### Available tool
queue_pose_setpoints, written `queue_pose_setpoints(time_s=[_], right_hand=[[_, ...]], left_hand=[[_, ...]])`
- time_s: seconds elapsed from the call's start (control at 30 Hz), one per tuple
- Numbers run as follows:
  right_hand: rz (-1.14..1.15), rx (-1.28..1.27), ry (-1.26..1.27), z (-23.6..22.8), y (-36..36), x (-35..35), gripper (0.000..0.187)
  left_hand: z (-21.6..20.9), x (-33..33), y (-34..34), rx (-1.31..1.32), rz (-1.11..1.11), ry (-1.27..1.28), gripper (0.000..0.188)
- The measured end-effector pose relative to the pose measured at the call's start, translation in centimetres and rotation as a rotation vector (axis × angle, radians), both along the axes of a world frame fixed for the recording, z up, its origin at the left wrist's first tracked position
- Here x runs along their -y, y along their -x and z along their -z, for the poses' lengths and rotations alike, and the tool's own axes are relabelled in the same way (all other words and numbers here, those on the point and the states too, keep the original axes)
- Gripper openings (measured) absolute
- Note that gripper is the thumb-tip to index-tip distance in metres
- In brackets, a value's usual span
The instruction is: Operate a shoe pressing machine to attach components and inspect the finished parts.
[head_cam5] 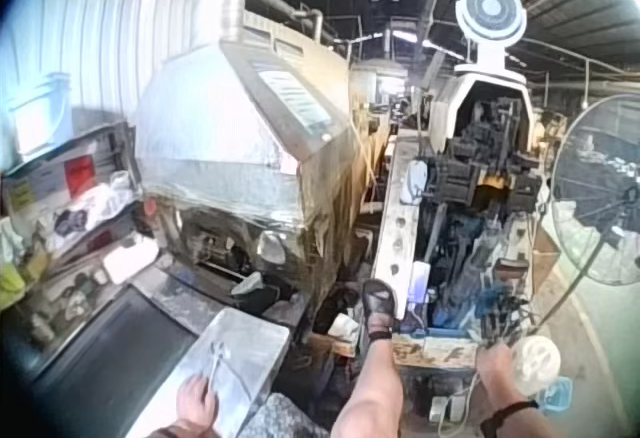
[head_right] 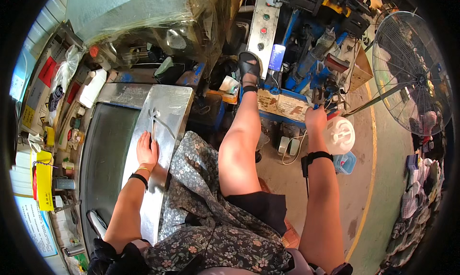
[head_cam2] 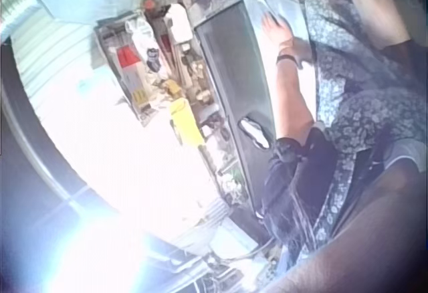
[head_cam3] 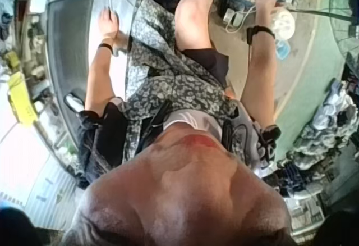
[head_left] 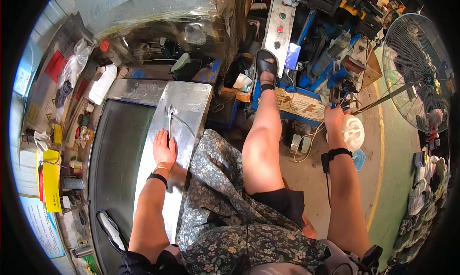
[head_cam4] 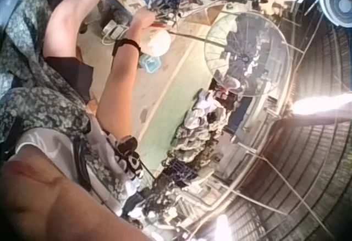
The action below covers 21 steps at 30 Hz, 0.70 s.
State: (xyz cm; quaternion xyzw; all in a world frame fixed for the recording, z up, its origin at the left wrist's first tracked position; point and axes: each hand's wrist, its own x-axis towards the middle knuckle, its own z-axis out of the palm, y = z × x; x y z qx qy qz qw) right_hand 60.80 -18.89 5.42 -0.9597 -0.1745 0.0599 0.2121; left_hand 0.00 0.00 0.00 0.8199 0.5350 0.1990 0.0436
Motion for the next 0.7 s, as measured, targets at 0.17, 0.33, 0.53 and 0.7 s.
queue_pose_setpoints(time_s=[0.17,0.33,0.53,0.7], right_hand=[[0.017,0.077,-0.044,-1.1,0.5,-0.9,0.045],[-0.033,0.061,-0.023,-1.3,0.5,-0.6,0.045],[-0.023,0.067,0.033,-2.0,0.8,-0.7,0.046],[-0.029,0.055,0.020,-1.4,0.5,-0.4,0.046]], left_hand=[[-0.2,-0.3,-0.5,-0.004,0.029,-0.048,0.046],[0.2,-0.6,-0.1,-0.008,0.045,-0.071,0.046],[-0.1,-0.2,-0.6,0.012,0.006,-0.068,0.045],[0.1,-0.3,-0.5,-0.010,0.006,-0.055,0.045]])
